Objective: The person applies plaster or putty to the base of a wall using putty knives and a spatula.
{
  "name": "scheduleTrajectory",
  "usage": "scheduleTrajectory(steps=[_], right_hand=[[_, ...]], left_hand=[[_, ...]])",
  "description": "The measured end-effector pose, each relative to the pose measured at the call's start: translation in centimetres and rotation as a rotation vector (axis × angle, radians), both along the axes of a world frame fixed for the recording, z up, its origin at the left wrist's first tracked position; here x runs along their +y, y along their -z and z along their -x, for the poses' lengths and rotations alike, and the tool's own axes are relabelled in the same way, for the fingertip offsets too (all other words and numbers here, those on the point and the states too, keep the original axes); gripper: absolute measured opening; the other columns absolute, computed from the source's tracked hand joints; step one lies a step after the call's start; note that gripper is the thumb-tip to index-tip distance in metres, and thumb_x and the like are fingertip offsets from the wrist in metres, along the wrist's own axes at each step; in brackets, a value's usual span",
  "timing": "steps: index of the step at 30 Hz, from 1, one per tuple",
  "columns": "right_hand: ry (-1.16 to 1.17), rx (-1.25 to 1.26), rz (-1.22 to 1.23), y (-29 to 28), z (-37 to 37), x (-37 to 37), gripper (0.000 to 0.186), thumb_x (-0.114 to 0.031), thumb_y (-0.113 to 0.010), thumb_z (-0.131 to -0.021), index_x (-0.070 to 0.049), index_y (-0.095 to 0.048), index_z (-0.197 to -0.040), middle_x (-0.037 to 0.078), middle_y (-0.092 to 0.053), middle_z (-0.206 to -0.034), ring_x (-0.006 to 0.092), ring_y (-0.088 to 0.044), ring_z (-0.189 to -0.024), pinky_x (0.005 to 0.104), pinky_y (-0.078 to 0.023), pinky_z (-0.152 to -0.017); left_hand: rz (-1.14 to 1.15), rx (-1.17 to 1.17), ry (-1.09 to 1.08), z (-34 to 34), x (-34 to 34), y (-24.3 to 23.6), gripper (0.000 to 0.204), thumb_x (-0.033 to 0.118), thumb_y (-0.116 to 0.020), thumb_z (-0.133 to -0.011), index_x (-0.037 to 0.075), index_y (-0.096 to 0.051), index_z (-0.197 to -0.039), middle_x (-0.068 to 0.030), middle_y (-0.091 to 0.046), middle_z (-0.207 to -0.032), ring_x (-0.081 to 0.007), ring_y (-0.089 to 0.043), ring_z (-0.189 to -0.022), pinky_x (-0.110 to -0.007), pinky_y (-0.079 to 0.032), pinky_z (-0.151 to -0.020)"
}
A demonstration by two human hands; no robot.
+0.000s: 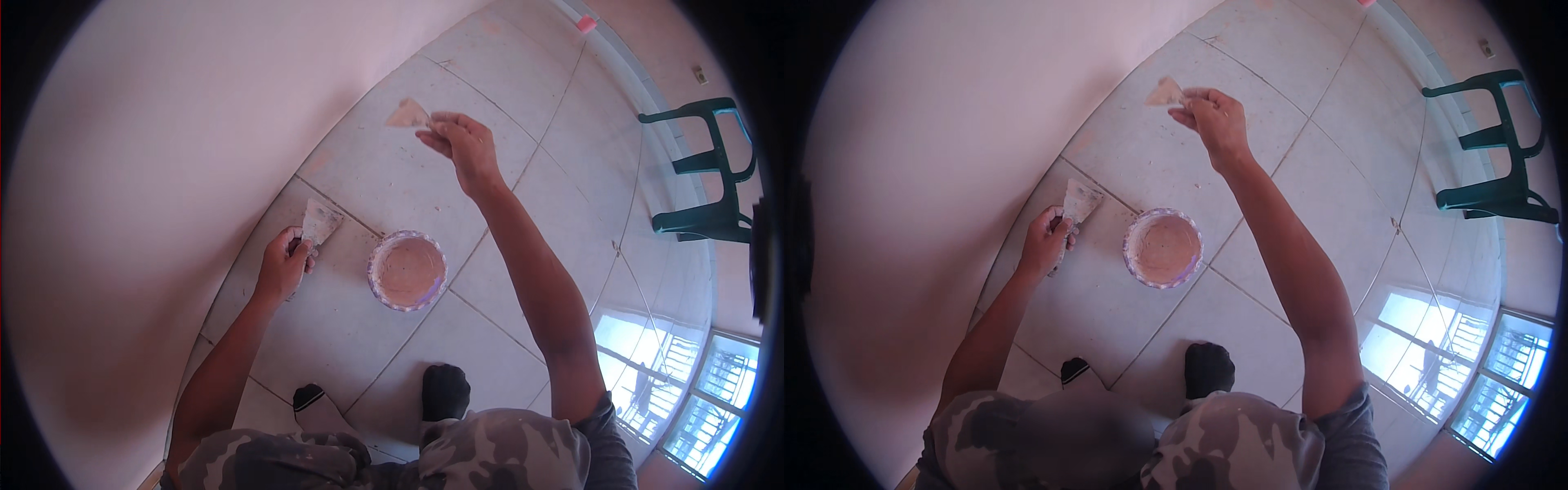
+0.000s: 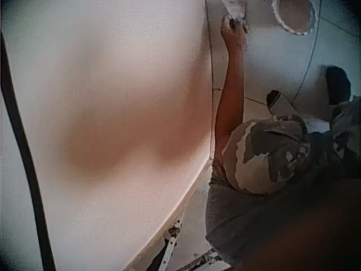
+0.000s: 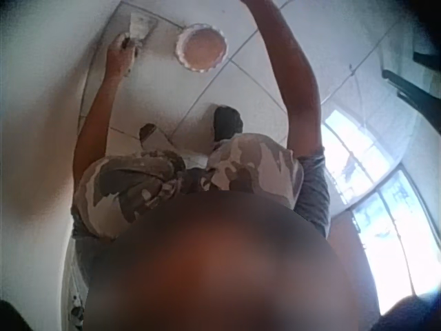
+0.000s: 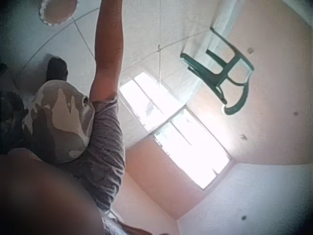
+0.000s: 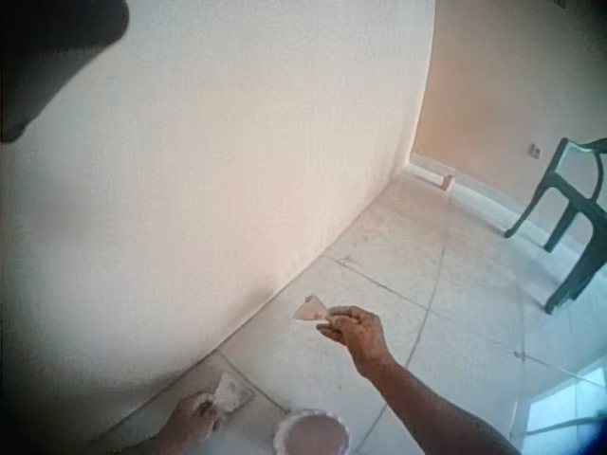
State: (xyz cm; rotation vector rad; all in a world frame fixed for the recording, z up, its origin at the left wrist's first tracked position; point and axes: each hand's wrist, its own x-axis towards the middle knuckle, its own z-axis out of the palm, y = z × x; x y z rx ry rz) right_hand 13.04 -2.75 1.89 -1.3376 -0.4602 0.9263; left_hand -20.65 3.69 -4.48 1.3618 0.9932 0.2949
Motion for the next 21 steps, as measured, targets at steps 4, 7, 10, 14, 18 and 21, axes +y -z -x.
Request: scheduleTrajectory(steps=[4,7,10,14,18,21], right_hand=[[0.086,-0.093,-0.110,1.8,-1.4,3.5,0.025,-0.004,-0.061,-0.088,0.013,-0.062,-0.106,0.016,-0.066,-0.097,0.0228,-0.071,-0.084,0.0293,-0.061,-0.081],[0.140,-0.218,-0.184,2.9,-2.1,5.3,0.023,-0.008,-0.066,-0.086,0.010,-0.065,-0.101,0.015,-0.069,-0.091,0.0215,-0.072,-0.081,0.0274,-0.060,-0.076],[0.187,-0.392,-0.065,2.8,-2.2,6.9,0.024,-0.013,-0.069,-0.087,0.008,-0.067,-0.098,0.013,-0.073,-0.085,0.0178,-0.074,-0.075,0.0246,-0.059,-0.072],[0.164,-0.493,0.029,2.0,-1.5,8.6,0.025,-0.016,-0.070,-0.087,0.007,-0.067,-0.095,0.013,-0.073,-0.085,0.0181,-0.074,-0.076,0.0248,-0.059,-0.072],[0.141,-0.717,0.123,1.7,-1.5,9.8,0.032,-0.024,-0.069,-0.091,0.007,-0.068,-0.101,0.014,-0.073,-0.089,0.0181,-0.073,-0.080,0.0271,-0.060,-0.077],[0.109,-0.852,0.165,1.5,-2.0,10.8,0.035,-0.028,-0.070,-0.089,0.005,-0.069,-0.098,0.012,-0.073,-0.085,0.0169,-0.073,-0.079,0.0268,-0.058,-0.075]], left_hand=[[0.029,-0.009,0.005,0.3,0.0,0.7,0.014,0.009,-0.054,-0.100,-0.002,-0.057,-0.109,-0.0065,-0.061,-0.080,-0.0102,-0.057,-0.063,-0.027,-0.047,-0.057],[0.057,-0.041,-0.012,0.3,-0.2,0.9,0.016,0.009,-0.054,-0.099,-0.003,-0.057,-0.109,-0.0065,-0.062,-0.079,-0.0099,-0.057,-0.064,-0.027,-0.048,-0.060],[0.062,-0.030,-0.013,0.1,-0.2,0.6,0.013,0.007,-0.055,-0.098,-0.003,-0.057,-0.107,-0.0060,-0.061,-0.078,-0.0106,-0.056,-0.061,-0.026,-0.046,-0.059],[0.064,0.013,-0.024,0.0,-0.2,0.4,0.012,0.006,-0.054,-0.098,-0.002,-0.057,-0.105,-0.0059,-0.060,-0.077,-0.0104,-0.055,-0.061,-0.027,-0.046,-0.059],[0.072,-0.001,-0.006,0.0,0.1,0.4,0.011,0.006,-0.054,-0.097,-0.002,-0.058,-0.104,-0.0058,-0.060,-0.076,-0.0104,-0.055,-0.061,-0.027,-0.045,-0.059],[0.074,0.010,-0.006,0.2,0.3,0.4,0.019,0.011,-0.057,-0.096,-0.004,-0.059,-0.107,-0.0063,-0.064,-0.077,-0.0096,-0.058,-0.061,-0.026,-0.048,-0.059]])
